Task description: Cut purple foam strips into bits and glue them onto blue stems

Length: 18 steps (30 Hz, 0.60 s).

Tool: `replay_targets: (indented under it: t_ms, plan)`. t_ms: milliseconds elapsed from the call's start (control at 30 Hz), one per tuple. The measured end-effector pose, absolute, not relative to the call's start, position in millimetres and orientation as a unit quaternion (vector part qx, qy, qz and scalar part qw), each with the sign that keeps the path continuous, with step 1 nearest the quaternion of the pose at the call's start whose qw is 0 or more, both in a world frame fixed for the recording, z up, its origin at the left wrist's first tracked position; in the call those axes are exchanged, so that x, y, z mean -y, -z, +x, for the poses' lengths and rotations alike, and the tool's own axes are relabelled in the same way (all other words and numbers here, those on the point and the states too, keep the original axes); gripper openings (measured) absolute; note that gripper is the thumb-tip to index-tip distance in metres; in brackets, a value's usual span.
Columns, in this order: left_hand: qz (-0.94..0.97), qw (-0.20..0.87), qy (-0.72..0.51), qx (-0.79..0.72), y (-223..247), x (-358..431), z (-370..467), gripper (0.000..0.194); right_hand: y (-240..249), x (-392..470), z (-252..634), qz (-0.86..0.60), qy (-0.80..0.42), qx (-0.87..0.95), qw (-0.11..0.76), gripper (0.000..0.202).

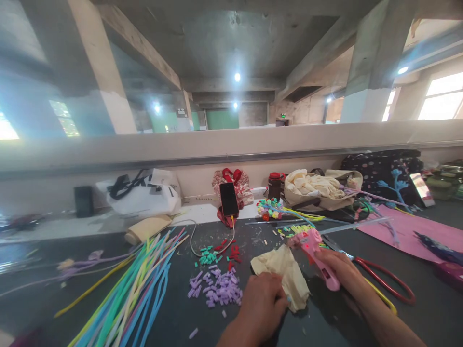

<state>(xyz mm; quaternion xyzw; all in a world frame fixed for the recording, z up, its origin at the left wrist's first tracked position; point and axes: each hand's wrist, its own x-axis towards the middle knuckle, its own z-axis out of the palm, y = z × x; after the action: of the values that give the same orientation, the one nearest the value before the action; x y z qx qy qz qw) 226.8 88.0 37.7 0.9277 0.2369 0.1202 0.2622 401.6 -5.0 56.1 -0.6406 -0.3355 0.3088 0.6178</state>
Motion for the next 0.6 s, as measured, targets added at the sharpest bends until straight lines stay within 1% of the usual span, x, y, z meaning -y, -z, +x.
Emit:
replay_targets:
  t_ms: [100, 200, 300, 400, 500, 600]
  plan:
    - [0.928, 0.265, -0.115, -0.237, -37.7, -89.2, 227.3, 0.015, -57.3, 3.8, 413.4, -0.610, -0.364, 0.275, 0.649, 0.031]
    - [0.927, 0.262, -0.114, -0.241, -35.4, -89.7, 228.2, 0.015, -62.6, 5.9, 416.7, -0.550, -0.424, 0.284, 0.661, 0.037]
    - [0.921, 0.273, -0.137, -0.241, -33.3, -89.3, 228.6, 0.014, -67.2, 9.3, 409.8, -0.486, -0.421, 0.274, 0.715, 0.036]
    - [0.901, 0.306, -0.198, -0.234, -39.3, -88.4, 228.0, 0.015, -66.6, 9.6, 401.2, -0.437, -0.415, 0.253, 0.757, 0.029]
    - [0.871, 0.319, -0.285, -0.243, -55.5, -88.8, 225.9, 0.015, -62.5, 6.7, 398.0, -0.405, -0.454, 0.286, 0.740, 0.028]
    - [0.835, 0.344, -0.328, -0.278, -72.8, -93.2, 221.0, 0.011, -59.1, 4.4, 394.8, -0.376, -0.502, 0.307, 0.716, 0.029]
